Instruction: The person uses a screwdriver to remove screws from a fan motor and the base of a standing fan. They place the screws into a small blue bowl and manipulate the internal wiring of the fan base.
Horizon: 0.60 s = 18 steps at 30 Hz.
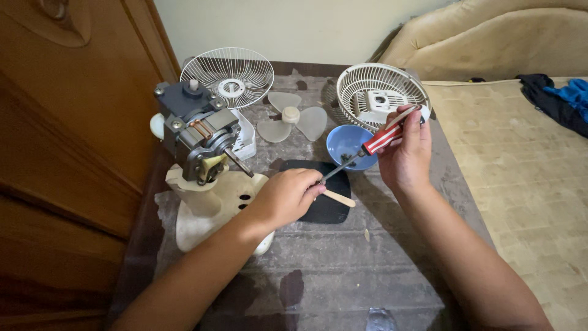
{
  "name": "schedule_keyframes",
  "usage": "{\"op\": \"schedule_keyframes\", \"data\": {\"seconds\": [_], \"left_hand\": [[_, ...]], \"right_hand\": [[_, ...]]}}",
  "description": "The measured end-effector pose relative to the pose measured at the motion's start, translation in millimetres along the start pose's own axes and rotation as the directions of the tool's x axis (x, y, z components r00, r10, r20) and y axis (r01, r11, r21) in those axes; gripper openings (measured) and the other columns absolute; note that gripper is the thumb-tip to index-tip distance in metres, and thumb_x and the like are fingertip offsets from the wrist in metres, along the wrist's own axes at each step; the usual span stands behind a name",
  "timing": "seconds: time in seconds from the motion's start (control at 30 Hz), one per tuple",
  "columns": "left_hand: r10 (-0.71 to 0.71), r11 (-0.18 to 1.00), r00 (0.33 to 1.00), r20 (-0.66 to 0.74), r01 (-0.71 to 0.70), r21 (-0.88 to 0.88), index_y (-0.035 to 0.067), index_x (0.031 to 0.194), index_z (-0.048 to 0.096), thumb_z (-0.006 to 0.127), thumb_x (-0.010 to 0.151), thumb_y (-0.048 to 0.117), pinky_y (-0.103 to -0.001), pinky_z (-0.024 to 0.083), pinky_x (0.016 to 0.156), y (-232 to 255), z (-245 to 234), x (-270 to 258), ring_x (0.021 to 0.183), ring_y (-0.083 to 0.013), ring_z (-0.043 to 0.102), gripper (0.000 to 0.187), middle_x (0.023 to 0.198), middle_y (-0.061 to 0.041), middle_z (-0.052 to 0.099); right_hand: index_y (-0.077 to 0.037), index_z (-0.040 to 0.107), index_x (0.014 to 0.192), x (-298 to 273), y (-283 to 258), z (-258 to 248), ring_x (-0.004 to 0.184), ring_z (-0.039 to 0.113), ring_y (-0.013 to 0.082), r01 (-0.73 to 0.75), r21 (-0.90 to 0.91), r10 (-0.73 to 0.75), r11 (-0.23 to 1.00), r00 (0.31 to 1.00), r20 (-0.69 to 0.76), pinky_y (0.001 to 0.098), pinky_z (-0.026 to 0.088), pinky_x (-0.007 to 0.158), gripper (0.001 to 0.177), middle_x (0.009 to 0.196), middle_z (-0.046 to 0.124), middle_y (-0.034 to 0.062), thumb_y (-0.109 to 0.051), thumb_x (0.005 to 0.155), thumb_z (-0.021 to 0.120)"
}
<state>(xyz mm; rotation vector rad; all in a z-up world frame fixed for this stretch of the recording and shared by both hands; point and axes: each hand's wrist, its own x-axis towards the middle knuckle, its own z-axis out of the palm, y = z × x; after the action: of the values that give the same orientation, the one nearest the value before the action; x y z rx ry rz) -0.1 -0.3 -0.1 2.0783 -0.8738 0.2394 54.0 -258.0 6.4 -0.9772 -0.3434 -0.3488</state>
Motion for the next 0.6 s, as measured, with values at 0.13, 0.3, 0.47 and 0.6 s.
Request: {"op": "schedule_keyframes", "data": {"seconds": [0.13,0.3,0.47,0.6], "left_hand": [[0.005,1.000,1.000,-0.022,-0.006,-0.025,0.004,0.089,0.066,0.065,0.096,0.021,-0.048,0.050,0.065,2,-2,0,0.077,-0.0397,0.066,0.018,0.080,-0.017,0.067],[-0.065,0.998,0.998,0.005,0.065,0.001,0.004,0.088,0.066,0.065,0.096,0.022,-0.047,0.050,0.064,9,-5,1,0.074,-0.0382,0.066,0.020,0.079,-0.016,0.067],[-0.085,0.996,0.996,-0.007,0.085,-0.011,0.004,0.090,0.066,0.064,0.097,0.022,-0.047,0.050,0.063,13,-8,1,0.072,-0.0371,0.066,0.019,0.078,-0.015,0.068],[-0.069,0.997,0.997,-0.038,0.068,-0.022,0.004,0.090,0.065,0.063,0.098,0.021,-0.047,0.050,0.064,12,-7,1,0.074,-0.0371,0.066,0.019,0.078,-0.015,0.067]], "right_hand": [[-0.011,0.052,0.123,0,0,0,0.074,0.057,0.0163,0.001,0.003,-0.001,1.000,1.000,0.009,0.0314,0.046,0.062,0.030,0.096,0.058,0.0053,-0.039,0.113,0.053],[-0.010,0.052,0.123,0,0,1,0.074,0.057,0.0169,0.001,0.005,-0.001,1.000,1.000,0.002,0.0320,0.047,0.063,0.031,0.096,0.059,0.0064,-0.039,0.113,0.052],[-0.010,0.052,0.122,1,0,1,0.070,0.055,0.0175,0.011,-0.005,-0.011,1.000,1.000,0.023,0.0330,0.048,0.064,0.032,0.093,0.058,0.0068,-0.041,0.114,0.051],[-0.009,0.052,0.122,2,1,-1,0.070,0.055,0.0174,-0.007,0.006,0.007,1.000,1.000,0.009,0.0327,0.046,0.063,0.032,0.092,0.057,0.0069,-0.040,0.114,0.051]]}}
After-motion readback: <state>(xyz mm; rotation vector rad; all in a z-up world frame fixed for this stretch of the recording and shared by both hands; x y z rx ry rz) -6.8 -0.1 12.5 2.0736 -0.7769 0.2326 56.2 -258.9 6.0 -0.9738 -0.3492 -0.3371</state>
